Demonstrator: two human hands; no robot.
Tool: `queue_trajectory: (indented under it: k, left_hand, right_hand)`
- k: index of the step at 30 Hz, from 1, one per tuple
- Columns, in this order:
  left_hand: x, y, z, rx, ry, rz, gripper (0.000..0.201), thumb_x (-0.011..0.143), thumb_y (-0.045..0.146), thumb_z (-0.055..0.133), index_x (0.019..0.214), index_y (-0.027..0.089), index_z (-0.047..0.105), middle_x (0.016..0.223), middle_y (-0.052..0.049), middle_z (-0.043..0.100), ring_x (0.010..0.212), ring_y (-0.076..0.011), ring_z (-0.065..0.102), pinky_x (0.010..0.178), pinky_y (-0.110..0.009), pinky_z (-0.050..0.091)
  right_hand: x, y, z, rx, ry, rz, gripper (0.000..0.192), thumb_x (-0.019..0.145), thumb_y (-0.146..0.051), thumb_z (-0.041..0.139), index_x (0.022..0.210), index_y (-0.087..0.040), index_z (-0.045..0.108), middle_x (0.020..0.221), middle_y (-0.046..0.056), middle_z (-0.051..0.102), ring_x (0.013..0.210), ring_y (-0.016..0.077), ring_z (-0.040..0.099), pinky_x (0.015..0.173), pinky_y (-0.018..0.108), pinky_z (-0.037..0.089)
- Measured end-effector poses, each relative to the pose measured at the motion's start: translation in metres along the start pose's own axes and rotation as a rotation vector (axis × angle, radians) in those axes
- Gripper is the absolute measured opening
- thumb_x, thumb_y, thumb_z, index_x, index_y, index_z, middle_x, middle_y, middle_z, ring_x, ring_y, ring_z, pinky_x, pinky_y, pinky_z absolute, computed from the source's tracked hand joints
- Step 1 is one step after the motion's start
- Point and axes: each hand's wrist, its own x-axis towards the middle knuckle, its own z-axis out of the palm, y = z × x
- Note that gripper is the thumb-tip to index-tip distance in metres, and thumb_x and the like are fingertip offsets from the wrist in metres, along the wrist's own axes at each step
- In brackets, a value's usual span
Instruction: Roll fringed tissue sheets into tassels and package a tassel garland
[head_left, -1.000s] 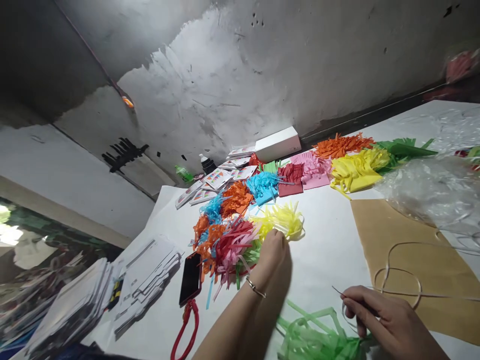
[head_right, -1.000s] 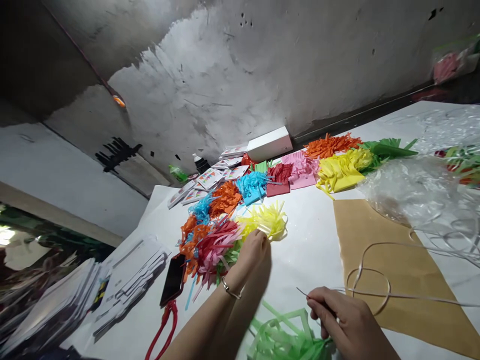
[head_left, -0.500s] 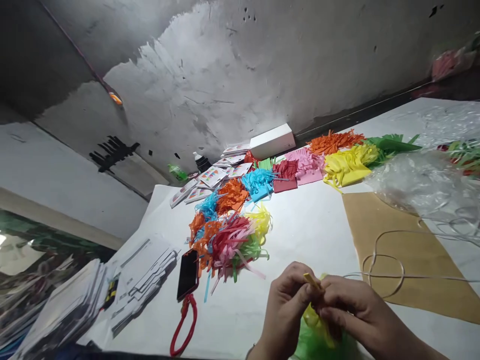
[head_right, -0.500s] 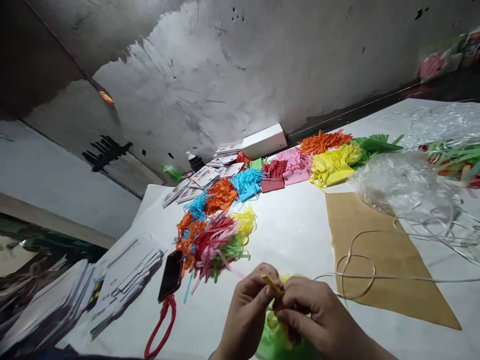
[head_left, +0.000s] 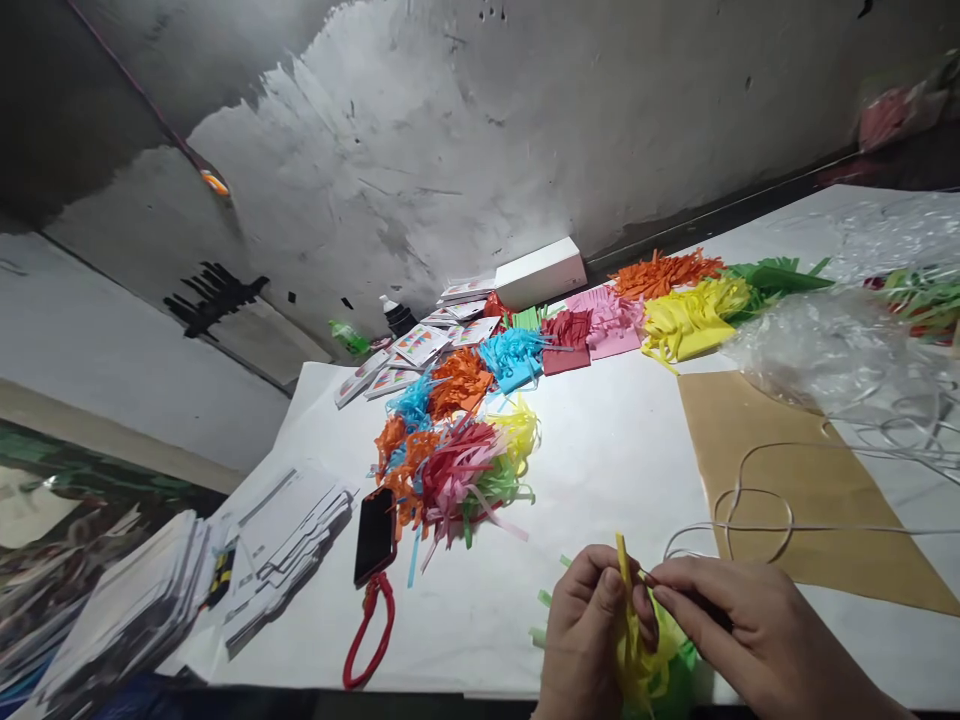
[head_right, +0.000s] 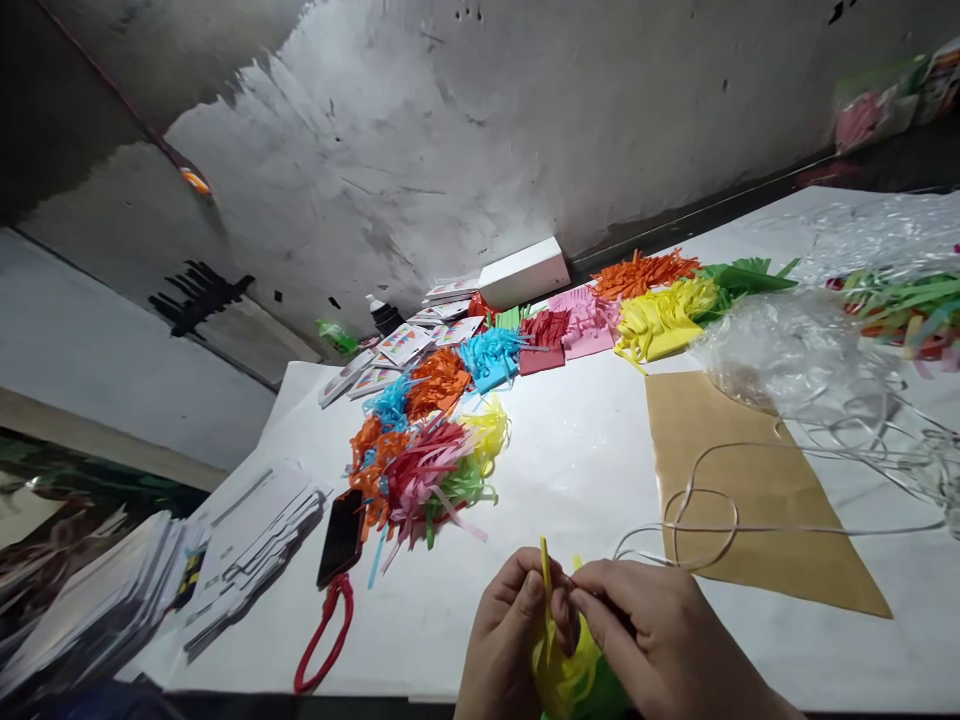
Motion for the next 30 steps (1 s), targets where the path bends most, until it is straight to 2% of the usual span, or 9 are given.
queue_trajectory:
  k: [7,11,14,17,19,25,30]
  left_hand:
    - [-0.007,0.007,0.003,0.099,0.075,-0.016,0.036,0.085,0.049,0.079,0.084,0.016,0.065,0.056,0.003,0.059,0.050,-0.0078,0.052,0.053,-0.019,0.040]
    - [-0.007,0.006,0.002,0.166,0.075,-0.002,0.040,0.083,0.055,0.078,0.083,0.017,0.065,0.055,0.004,0.058,0.048,-0.0078,0.049,0.052,-0.020,0.041]
    - [-0.010,0.009,0.006,0.275,0.127,0.011,0.041,0.082,0.055,0.079,0.084,0.016,0.068,0.060,0.001,0.063,0.053,-0.0098,0.054,0.055,-0.021,0.043]
    - [-0.015,0.015,0.012,0.433,0.165,0.084,0.037,0.085,0.053,0.077,0.085,0.016,0.072,0.069,-0.003,0.069,0.061,-0.0116,0.058,0.062,-0.023,0.046]
    - [-0.018,0.018,0.014,0.499,0.155,0.109,0.037,0.086,0.053,0.075,0.086,0.016,0.074,0.071,-0.003,0.070,0.062,-0.0121,0.058,0.063,-0.023,0.046]
    - [-0.021,0.018,0.009,0.522,0.104,0.053,0.040,0.087,0.056,0.073,0.083,0.016,0.072,0.067,-0.004,0.069,0.059,-0.0124,0.056,0.059,-0.023,0.044]
    - [-0.022,0.015,0.002,0.600,0.035,0.044,0.037,0.089,0.054,0.071,0.087,0.017,0.072,0.069,-0.004,0.069,0.059,-0.0120,0.057,0.060,-0.023,0.045]
  right_hand:
    - [-0.002,-0.001,-0.003,0.017,-0.015,0.039,0.027,0.103,-0.033,0.049,0.089,-0.026,0.071,0.080,0.000,0.074,0.071,0.0163,0.072,0.064,0.022,0.054]
    - [-0.004,0.000,-0.003,0.012,-0.042,0.059,0.029,0.103,-0.033,0.047,0.087,-0.026,0.070,0.078,0.000,0.074,0.069,0.0163,0.071,0.063,0.023,0.054]
    - [-0.007,0.001,-0.003,-0.056,-0.039,0.033,0.027,0.103,-0.031,0.047,0.088,-0.026,0.070,0.079,0.001,0.074,0.070,0.0163,0.071,0.063,0.023,0.054]
    - [-0.010,0.004,-0.003,-0.144,-0.037,0.017,0.027,0.103,-0.029,0.047,0.088,-0.026,0.069,0.078,0.000,0.073,0.067,0.0161,0.070,0.061,0.025,0.052]
    - [-0.011,0.005,-0.004,-0.174,-0.052,0.029,0.027,0.103,-0.029,0.047,0.087,-0.027,0.068,0.075,-0.001,0.072,0.066,0.0157,0.070,0.059,0.025,0.051]
    - [-0.007,0.005,-0.006,-0.088,-0.158,0.137,0.027,0.102,-0.035,0.049,0.084,-0.028,0.069,0.075,-0.004,0.073,0.068,0.0151,0.070,0.059,0.025,0.049]
    - [-0.007,0.006,-0.004,0.045,-0.122,0.260,0.025,0.097,-0.040,0.054,0.081,-0.028,0.069,0.071,-0.003,0.070,0.065,0.0150,0.068,0.059,0.024,0.048]
